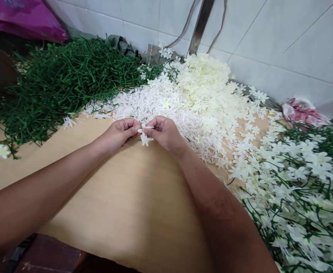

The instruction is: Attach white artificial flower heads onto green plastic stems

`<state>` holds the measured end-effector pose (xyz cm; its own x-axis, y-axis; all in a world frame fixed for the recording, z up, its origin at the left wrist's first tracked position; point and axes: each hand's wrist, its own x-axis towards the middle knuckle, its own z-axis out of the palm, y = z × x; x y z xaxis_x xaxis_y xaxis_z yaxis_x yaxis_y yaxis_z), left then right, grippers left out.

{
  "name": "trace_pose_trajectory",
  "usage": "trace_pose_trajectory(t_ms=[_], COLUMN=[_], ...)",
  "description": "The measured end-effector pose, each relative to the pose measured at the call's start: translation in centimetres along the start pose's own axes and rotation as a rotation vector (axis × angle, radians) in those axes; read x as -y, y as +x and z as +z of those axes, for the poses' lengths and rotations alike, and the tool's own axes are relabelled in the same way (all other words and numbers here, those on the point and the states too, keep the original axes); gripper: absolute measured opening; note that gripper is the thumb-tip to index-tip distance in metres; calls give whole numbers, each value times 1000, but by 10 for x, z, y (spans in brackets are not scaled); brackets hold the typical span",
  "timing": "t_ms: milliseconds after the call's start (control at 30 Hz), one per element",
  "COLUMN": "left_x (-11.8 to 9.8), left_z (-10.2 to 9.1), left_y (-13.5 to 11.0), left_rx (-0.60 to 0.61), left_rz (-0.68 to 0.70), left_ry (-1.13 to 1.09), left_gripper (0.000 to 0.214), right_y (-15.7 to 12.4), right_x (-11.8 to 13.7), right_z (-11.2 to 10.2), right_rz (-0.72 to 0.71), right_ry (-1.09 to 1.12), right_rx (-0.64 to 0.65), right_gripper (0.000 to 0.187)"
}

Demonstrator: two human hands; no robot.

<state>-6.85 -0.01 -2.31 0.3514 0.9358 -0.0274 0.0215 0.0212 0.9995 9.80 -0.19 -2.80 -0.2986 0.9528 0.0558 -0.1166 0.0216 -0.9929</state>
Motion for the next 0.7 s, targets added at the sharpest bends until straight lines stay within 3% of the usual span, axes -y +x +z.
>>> trace_pose_trajectory(t_ms=[300, 467, 700], left_x=[1, -3, -2], left_z=[0, -2, -2], left_y=[2, 2, 0], left_rx=[17, 71, 80], left_rz=[-14, -10, 6], left_ry=[-26, -77, 47], left_gripper=[27, 29, 26], right_y=[-2, -2, -2], right_x=[-5, -3, -5], right_z=[12, 6, 3], right_rz=[-95, -35, 16], right_ry=[23, 20, 55], right_rx=[43, 69, 35], right_gripper=[34, 30, 32])
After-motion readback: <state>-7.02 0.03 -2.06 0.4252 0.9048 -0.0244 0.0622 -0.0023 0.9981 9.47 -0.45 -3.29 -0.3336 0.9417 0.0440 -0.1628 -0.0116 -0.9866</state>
